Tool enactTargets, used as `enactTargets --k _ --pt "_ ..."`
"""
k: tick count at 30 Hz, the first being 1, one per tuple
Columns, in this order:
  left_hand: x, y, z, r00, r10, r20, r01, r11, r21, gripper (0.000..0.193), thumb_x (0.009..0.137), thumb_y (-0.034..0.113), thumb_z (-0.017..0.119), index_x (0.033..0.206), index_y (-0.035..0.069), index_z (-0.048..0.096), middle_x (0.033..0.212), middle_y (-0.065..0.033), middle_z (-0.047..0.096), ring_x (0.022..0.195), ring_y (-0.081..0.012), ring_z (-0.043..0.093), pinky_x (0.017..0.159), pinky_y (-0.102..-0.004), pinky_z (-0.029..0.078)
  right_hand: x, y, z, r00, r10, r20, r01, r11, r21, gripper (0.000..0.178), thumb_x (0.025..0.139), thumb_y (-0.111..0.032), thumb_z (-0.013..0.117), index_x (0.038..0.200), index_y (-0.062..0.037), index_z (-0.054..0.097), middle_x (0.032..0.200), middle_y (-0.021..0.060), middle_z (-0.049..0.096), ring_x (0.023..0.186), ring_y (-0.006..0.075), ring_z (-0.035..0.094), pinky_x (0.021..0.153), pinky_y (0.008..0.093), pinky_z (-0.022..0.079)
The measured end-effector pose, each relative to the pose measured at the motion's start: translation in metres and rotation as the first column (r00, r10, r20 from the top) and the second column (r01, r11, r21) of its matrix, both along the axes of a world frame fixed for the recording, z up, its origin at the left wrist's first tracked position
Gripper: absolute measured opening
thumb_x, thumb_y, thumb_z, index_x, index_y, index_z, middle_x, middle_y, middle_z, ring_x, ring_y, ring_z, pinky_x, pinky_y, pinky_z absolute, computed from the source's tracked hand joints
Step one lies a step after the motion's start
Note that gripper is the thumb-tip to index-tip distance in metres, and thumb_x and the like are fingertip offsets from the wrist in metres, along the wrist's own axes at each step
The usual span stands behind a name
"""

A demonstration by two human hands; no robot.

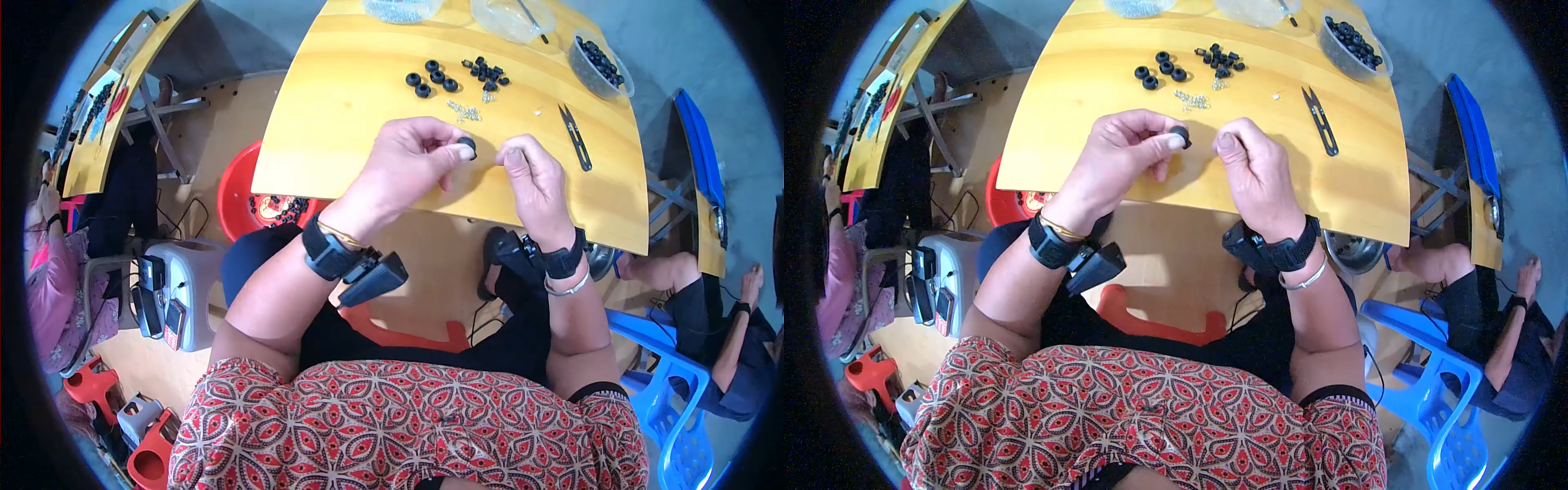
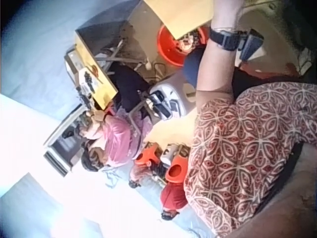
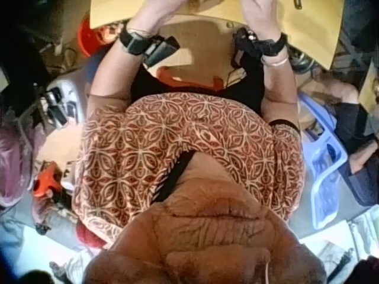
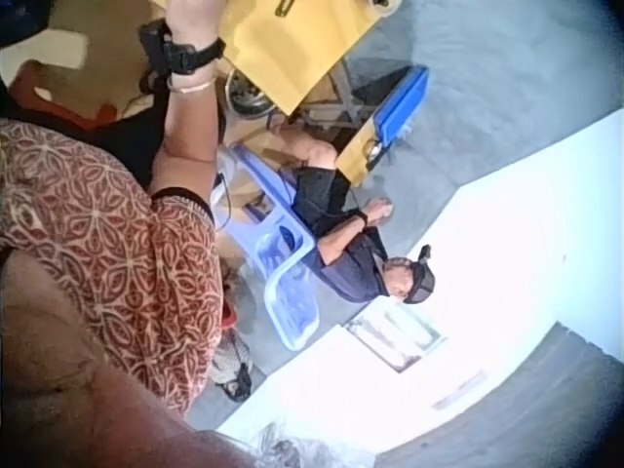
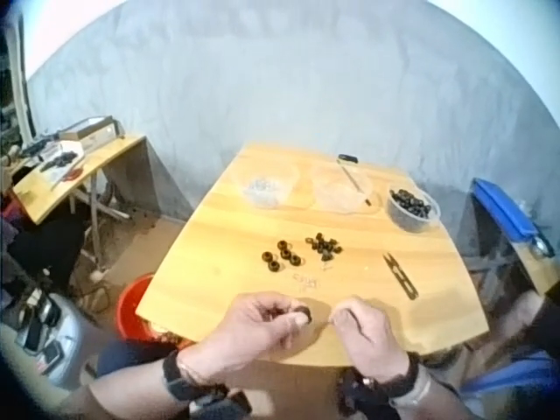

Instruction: Manually assemble small black plastic circular parts and pins.

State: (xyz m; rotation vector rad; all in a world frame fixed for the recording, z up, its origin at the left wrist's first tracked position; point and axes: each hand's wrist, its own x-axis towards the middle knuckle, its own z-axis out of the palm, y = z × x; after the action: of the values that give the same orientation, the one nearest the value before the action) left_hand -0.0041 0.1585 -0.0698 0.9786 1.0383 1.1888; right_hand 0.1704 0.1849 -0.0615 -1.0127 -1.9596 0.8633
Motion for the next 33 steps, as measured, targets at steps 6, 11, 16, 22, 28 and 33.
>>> enactTargets --k 6,11,16,22,28,33 --pt "-0.006 0.001 -0.005 0.795 0.012 0.606 0.118 0.977 -0.175 0.012 0.082 0.005 0.056 0.088 -0.004 0.057 0.077 -0.0079 0.059 0.065 -0.0102 0.054 0.055 -0.0200 0.044 -0.009 -0.002 -0.008 0.989 0.014 -0.146 -0.020 0.999 -0.036 0.007 0.082 -0.005 0.055 0.082 0.0001 0.050 0.069 0.0031 0.054 0.064 0.0091 0.051 0.060 0.0222 0.043" --pt "0.001 0.000 -0.004 0.773 0.029 0.634 0.127 0.972 -0.199 0.012 0.082 0.005 0.057 0.091 -0.003 0.057 0.080 -0.0085 0.060 0.064 -0.0116 0.056 0.056 -0.0200 0.048 -0.011 0.001 -0.010 0.974 0.028 -0.226 -0.039 0.998 -0.046 0.009 0.083 -0.007 0.056 0.084 0.0011 0.052 0.072 0.0037 0.056 0.064 0.0089 0.052 0.060 0.0225 0.043" --pt "0.004 -0.002 -0.003 0.821 0.027 0.570 0.103 0.975 -0.195 0.012 0.082 0.006 0.057 0.091 -0.002 0.057 0.081 -0.0091 0.061 0.064 -0.0115 0.058 0.058 -0.0196 0.050 -0.013 0.002 -0.009 0.973 0.044 -0.225 -0.057 0.997 -0.053 0.009 0.082 -0.006 0.056 0.085 0.0012 0.052 0.073 0.0042 0.057 0.065 0.0092 0.053 0.059 0.0228 0.044" --pt "0.004 -0.004 -0.006 0.872 -0.044 0.488 0.138 0.977 -0.159 0.011 0.083 0.008 0.055 0.088 -0.001 0.058 0.079 -0.0086 0.061 0.063 -0.0108 0.056 0.055 -0.0207 0.049 -0.009 0.001 -0.011 0.987 0.043 -0.153 -0.052 0.997 -0.057 0.005 0.080 -0.002 0.055 0.084 -0.0001 0.051 0.071 0.0060 0.056 0.064 0.0121 0.054 0.058 0.0242 0.044" --pt "0.003 -0.005 -0.006 0.880 -0.044 0.473 0.148 0.972 -0.185 0.014 0.085 0.011 0.054 0.083 -0.002 0.057 0.077 -0.0096 0.061 0.057 -0.0111 0.055 0.052 -0.0206 0.047 -0.009 0.000 -0.004 0.996 0.080 -0.036 -0.076 0.992 0.103 0.006 0.080 -0.002 0.054 0.084 -0.0016 0.049 0.070 0.0081 0.054 0.062 0.0167 0.055 0.057 0.0263 0.044" --pt "0.001 -0.001 -0.005 0.841 -0.045 0.539 0.174 0.966 -0.191 0.015 0.085 0.012 0.054 0.083 -0.002 0.057 0.074 -0.0097 0.060 0.057 -0.0114 0.054 0.050 -0.0205 0.046 -0.008 0.004 -0.004 0.997 0.070 -0.034 -0.067 0.995 0.072 0.005 0.082 -0.004 0.053 0.086 -0.0019 0.050 0.070 0.0061 0.053 0.063 0.0149 0.054 0.058 0.0259 0.044"
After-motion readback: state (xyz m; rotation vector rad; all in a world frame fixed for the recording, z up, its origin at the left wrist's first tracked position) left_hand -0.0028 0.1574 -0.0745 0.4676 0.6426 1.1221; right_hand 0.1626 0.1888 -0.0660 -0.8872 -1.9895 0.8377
